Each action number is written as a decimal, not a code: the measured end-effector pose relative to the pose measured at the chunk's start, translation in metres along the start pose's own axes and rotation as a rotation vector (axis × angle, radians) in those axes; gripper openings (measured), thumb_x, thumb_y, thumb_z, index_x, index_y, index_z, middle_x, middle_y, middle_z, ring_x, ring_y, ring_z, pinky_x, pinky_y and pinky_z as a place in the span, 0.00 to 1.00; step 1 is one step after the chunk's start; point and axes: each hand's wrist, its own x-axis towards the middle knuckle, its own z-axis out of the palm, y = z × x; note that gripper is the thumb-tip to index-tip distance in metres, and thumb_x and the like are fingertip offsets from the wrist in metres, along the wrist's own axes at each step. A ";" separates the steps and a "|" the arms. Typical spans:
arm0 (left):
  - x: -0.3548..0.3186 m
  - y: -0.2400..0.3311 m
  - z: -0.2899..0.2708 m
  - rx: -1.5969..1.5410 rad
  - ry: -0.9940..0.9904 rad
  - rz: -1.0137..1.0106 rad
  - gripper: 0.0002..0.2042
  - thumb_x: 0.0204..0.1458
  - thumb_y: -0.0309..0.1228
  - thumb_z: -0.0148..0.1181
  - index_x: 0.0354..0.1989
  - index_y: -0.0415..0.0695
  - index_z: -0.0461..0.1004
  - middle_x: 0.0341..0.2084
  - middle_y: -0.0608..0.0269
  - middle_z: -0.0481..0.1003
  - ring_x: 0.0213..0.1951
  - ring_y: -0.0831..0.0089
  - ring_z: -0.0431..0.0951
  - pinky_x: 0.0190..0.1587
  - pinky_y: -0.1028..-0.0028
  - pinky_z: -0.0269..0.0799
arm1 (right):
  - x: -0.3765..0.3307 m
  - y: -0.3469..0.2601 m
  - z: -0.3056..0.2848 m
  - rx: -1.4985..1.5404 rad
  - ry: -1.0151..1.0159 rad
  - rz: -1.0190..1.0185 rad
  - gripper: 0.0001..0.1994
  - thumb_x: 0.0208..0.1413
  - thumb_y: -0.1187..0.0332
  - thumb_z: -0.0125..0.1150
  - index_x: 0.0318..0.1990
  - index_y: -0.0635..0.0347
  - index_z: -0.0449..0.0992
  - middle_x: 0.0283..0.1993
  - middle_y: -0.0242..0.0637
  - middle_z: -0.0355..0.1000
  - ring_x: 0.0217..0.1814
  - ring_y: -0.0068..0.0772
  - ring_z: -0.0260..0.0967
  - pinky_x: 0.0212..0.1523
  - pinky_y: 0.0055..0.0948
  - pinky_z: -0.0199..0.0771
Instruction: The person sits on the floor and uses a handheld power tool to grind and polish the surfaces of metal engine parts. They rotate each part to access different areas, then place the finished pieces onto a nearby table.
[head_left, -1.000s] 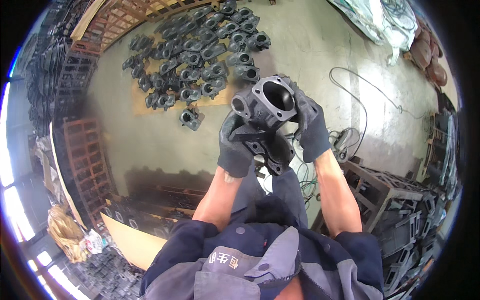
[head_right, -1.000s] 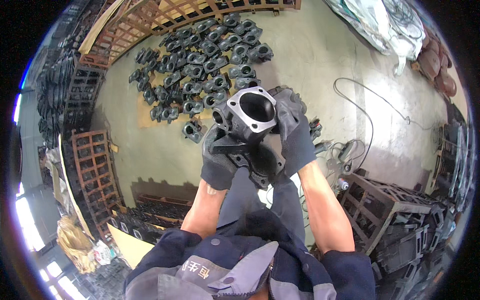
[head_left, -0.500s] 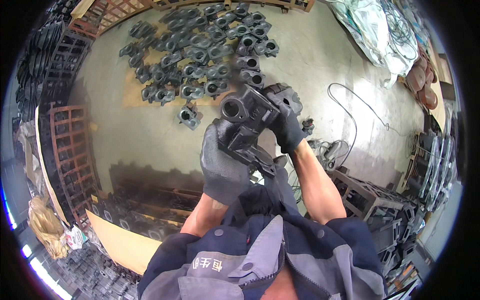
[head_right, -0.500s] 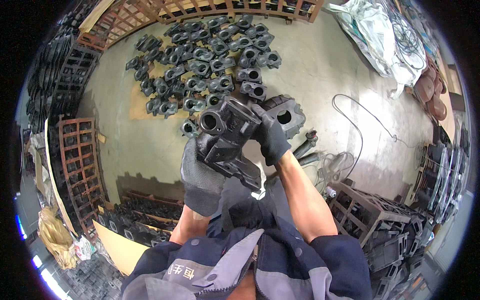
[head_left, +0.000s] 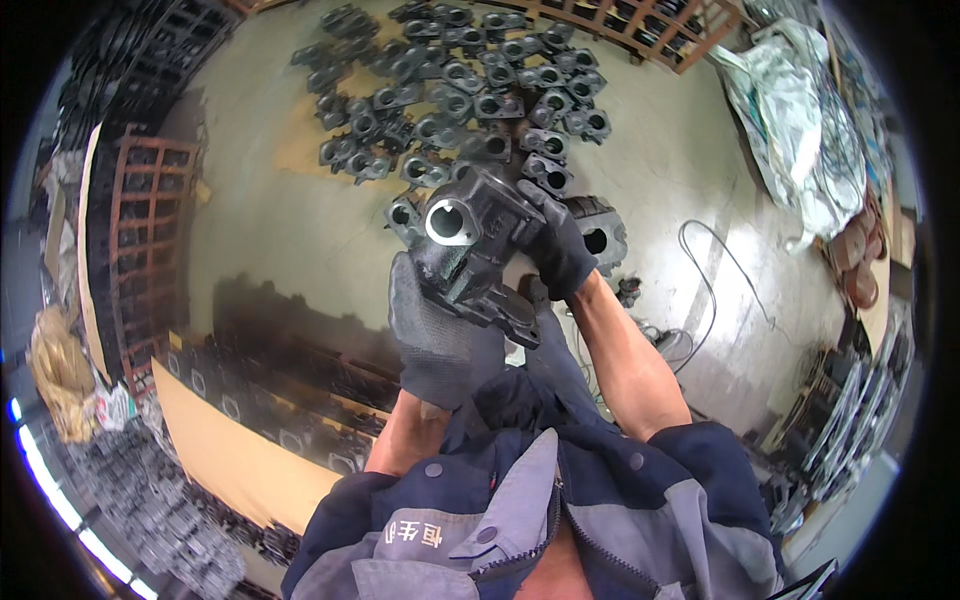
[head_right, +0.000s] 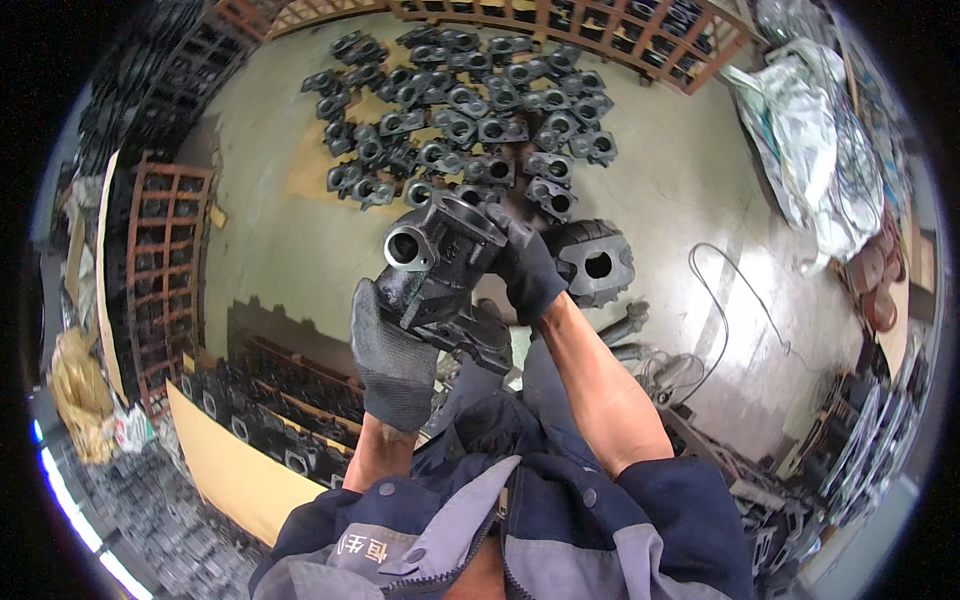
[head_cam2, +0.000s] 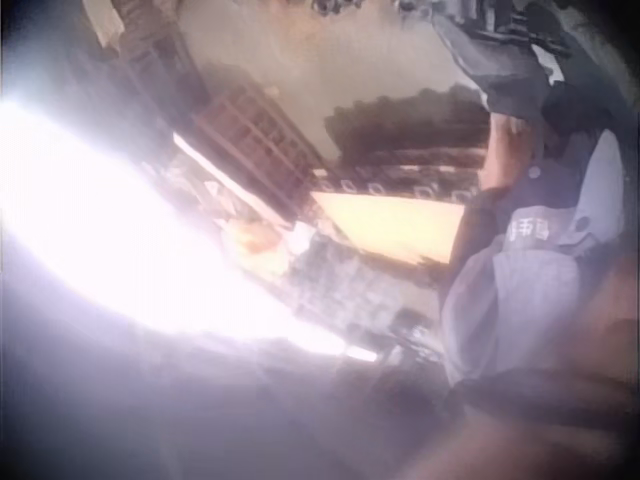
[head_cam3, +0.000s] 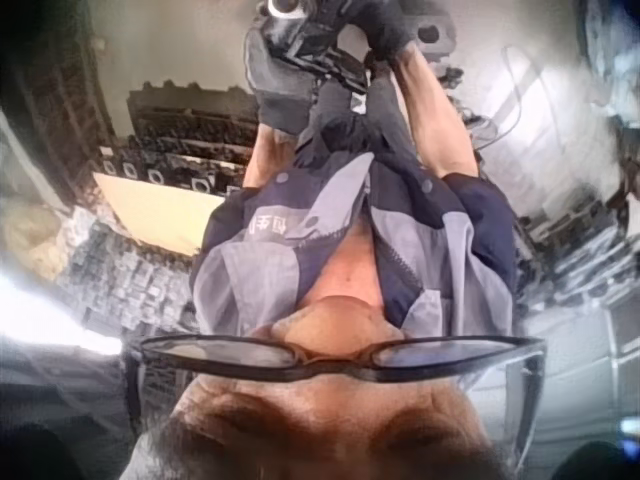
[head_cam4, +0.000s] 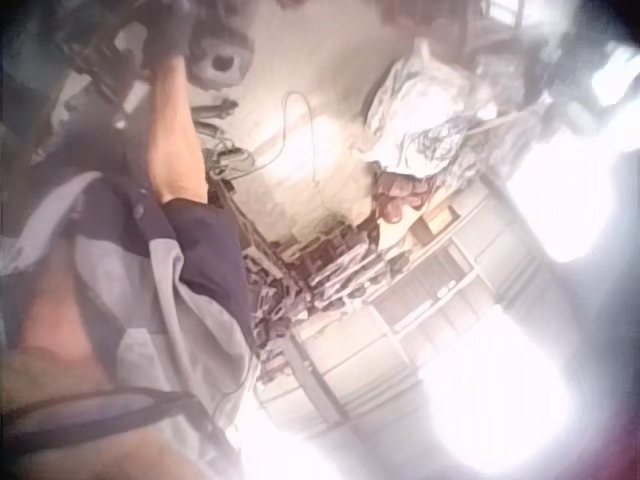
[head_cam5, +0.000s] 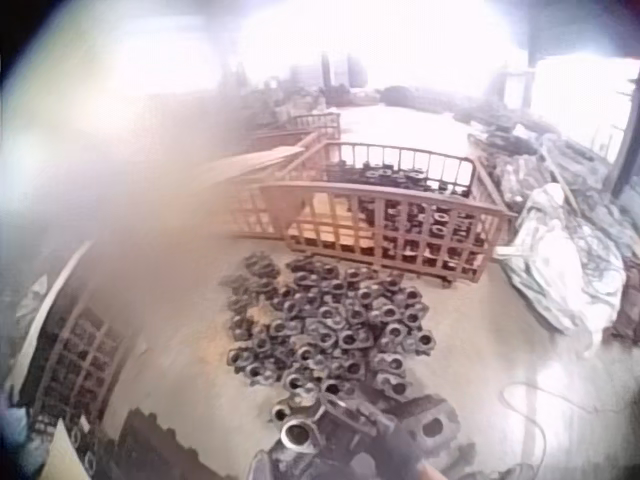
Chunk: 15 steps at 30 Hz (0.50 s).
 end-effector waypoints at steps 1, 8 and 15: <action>0.000 -0.001 -0.003 -0.271 0.010 -0.071 0.18 0.62 0.38 0.53 0.56 0.40 0.73 0.48 0.52 0.78 0.48 0.57 0.80 0.53 0.62 0.76 | 0.006 -0.006 -0.001 -0.025 -0.053 0.050 0.19 0.59 0.76 0.57 0.58 0.65 0.72 0.53 0.35 0.75 0.52 0.30 0.73 0.56 0.29 0.73; -0.004 -0.016 -0.018 -1.174 0.116 -0.210 0.20 0.65 0.32 0.53 0.63 0.39 0.67 0.57 0.55 0.73 0.55 0.64 0.75 0.58 0.64 0.75 | 0.033 0.004 0.020 -0.565 -0.006 -0.542 0.12 0.66 0.70 0.50 0.49 0.66 0.76 0.50 0.46 0.77 0.51 0.42 0.75 0.54 0.34 0.71; 0.007 -0.041 -0.023 -0.032 0.445 0.386 0.30 0.47 0.29 0.71 0.61 0.38 0.70 0.54 0.57 0.76 0.53 0.67 0.77 0.58 0.67 0.72 | 0.050 -0.053 0.028 -0.484 -0.281 -0.721 0.13 0.67 0.71 0.50 0.52 0.68 0.74 0.53 0.52 0.75 0.56 0.54 0.73 0.61 0.43 0.70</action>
